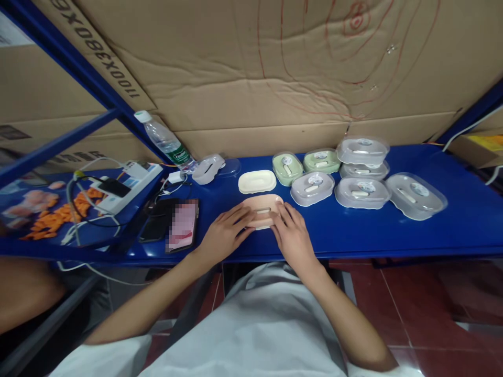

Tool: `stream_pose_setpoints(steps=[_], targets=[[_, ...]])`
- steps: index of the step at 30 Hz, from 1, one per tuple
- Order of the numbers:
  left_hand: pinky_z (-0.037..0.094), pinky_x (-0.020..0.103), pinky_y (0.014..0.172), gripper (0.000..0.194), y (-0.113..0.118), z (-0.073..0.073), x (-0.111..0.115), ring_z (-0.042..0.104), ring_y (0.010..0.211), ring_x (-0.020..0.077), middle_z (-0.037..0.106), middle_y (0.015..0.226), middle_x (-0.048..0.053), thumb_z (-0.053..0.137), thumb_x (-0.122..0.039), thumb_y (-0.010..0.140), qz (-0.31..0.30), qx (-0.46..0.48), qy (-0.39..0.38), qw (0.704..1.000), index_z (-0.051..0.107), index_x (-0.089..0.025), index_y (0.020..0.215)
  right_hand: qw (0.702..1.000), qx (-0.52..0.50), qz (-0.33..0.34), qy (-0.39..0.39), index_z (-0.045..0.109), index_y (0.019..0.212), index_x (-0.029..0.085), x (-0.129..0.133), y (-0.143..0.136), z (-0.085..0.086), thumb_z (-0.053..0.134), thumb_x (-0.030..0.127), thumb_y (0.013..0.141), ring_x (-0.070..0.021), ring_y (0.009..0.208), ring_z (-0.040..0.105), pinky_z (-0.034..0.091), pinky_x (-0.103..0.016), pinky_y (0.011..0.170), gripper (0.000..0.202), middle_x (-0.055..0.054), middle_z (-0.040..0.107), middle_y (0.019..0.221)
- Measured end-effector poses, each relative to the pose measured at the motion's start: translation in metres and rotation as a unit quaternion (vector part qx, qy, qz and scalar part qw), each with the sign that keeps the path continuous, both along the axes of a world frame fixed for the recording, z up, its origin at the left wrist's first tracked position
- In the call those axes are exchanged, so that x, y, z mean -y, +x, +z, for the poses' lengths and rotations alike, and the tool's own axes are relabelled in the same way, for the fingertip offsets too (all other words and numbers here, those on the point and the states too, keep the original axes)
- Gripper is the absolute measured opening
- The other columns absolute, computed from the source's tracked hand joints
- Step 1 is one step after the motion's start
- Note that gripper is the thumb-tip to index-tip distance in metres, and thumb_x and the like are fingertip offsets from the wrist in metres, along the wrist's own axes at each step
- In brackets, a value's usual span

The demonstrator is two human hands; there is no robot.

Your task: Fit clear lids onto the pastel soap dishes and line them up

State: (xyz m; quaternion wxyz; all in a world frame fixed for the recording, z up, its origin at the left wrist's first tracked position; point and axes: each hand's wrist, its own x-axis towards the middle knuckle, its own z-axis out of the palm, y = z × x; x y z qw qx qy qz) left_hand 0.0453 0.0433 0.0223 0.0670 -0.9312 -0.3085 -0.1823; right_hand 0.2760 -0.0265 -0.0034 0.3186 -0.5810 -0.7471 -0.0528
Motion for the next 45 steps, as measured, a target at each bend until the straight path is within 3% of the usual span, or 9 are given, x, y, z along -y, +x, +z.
stream_pose_setpoints(steps=[5, 9, 12, 15, 18, 21, 26, 35, 45], targets=[[0.058, 0.042, 0.104, 0.038, -0.002, -0.005, 0.007, 0.053, 0.149, 0.0325, 0.064, 0.152, 0.016, 0.054, -0.032, 0.11, -0.012, -0.018, 0.015, 1.0, 0.065, -0.018, 0.143, 1.0, 0.019, 0.013, 0.019, 0.069, 0.133, 0.018, -0.001, 0.002, -0.003, 0.058, 0.023, 0.106, -0.034, 0.141, 0.056, 0.05, -0.054, 0.116, 0.029, -0.013, 0.067, 0.147], [0.054, 0.043, 0.11, 0.036, -0.013, 0.016, -0.015, 0.063, 0.139, 0.0264, 0.068, 0.147, 0.011, 0.049, -0.033, 0.111, -0.02, 0.009, -0.04, 0.999, 0.066, -0.024, 0.141, 1.0, 0.017, 0.021, 0.013, 0.068, 0.135, 0.019, -0.002, 0.002, -0.003, 0.059, 0.029, 0.107, -0.0345, 0.142, 0.055, 0.049, -0.053, 0.116, 0.031, -0.013, 0.064, 0.15], [0.048, 0.048, 0.117, 0.039, -0.023, 0.039, -0.058, 0.062, 0.137, 0.0294, 0.067, 0.147, 0.014, 0.051, -0.033, 0.109, 0.116, 0.027, -0.041, 0.992, 0.063, -0.021, 0.144, 1.0, 0.021, 0.02, 0.012, 0.067, 0.136, 0.018, -0.002, 0.002, -0.002, 0.058, 0.028, 0.107, -0.0354, 0.142, 0.054, 0.048, -0.055, 0.116, 0.032, -0.014, 0.063, 0.151], [0.045, 0.057, 0.117, 0.059, -0.03, 0.054, -0.108, 0.049, 0.15, 0.042, 0.05, 0.161, 0.026, 0.064, -0.032, 0.101, 0.318, -0.025, -0.06, 0.946, 0.049, -0.012, 0.155, 0.999, 0.023, 0.018, 0.014, 0.066, 0.135, 0.018, -0.001, 0.002, -0.002, 0.058, 0.029, 0.107, -0.0353, 0.143, 0.054, 0.047, -0.055, 0.116, 0.031, -0.015, 0.063, 0.151], [0.054, 0.059, 0.102, 0.044, -0.032, 0.059, -0.137, 0.066, 0.127, 0.047, 0.069, 0.133, 0.029, 0.07, -0.023, 0.093, 0.353, -0.038, -0.102, 0.929, 0.064, -0.008, 0.134, 0.999, 0.028, 0.02, 0.008, 0.065, 0.136, 0.017, -0.001, 0.002, -0.002, 0.057, 0.029, 0.107, -0.0353, 0.143, 0.053, 0.047, -0.055, 0.115, 0.032, -0.015, 0.062, 0.151], [0.057, 0.05, 0.094, 0.025, -0.025, 0.061, -0.137, 0.073, 0.113, 0.0393, 0.075, 0.118, 0.02, 0.066, -0.021, 0.095, 0.324, -0.022, -0.11, 0.939, 0.069, -0.015, 0.119, 0.999, 0.028, 0.023, -0.001, 0.064, 0.137, 0.017, 0.0, 0.002, -0.001, 0.056, 0.029, 0.108, -0.0349, 0.144, 0.052, 0.047, -0.054, 0.116, 0.033, -0.015, 0.061, 0.152], [0.056, 0.042, 0.092, 0.018, -0.003, 0.061, -0.11, 0.073, 0.11, 0.0311, 0.074, 0.117, 0.012, 0.054, -0.019, 0.101, 0.219, 0.02, -0.095, 0.971, 0.066, -0.021, 0.114, 0.999, 0.017, 0.03, -0.012, 0.065, 0.138, 0.019, 0.0, 0.002, 0.003, 0.054, 0.029, 0.109, -0.0348, 0.144, 0.052, 0.047, -0.055, 0.115, 0.033, -0.014, 0.061, 0.153], [0.054, 0.036, 0.103, 0.038, 0.027, 0.046, -0.104, 0.069, 0.12, 0.0235, 0.072, 0.13, 0.008, 0.053, -0.01, 0.097, 0.004, 0.013, -0.125, 0.992, 0.061, -0.023, 0.133, 0.999, 0.013, 0.033, -0.014, 0.065, 0.137, 0.018, 0.0, 0.002, 0.003, 0.053, 0.029, 0.109, -0.0348, 0.144, 0.053, 0.046, -0.053, 0.116, 0.032, -0.014, 0.062, 0.152], [0.051, 0.043, 0.104, 0.034, 0.028, 0.037, -0.101, 0.061, 0.126, 0.0309, 0.068, 0.126, 0.012, 0.065, -0.035, 0.101, 0.016, -0.045, -0.094, 0.994, 0.069, -0.021, 0.131, 1.0, -0.002, -0.03, 0.002, 0.07, 0.125, 0.023, 0.01, 0.0, 0.007, 0.059, 0.036, 0.105, -0.0324, 0.13, 0.06, 0.046, -0.049, 0.106, 0.026, -0.013, 0.07, 0.136]])
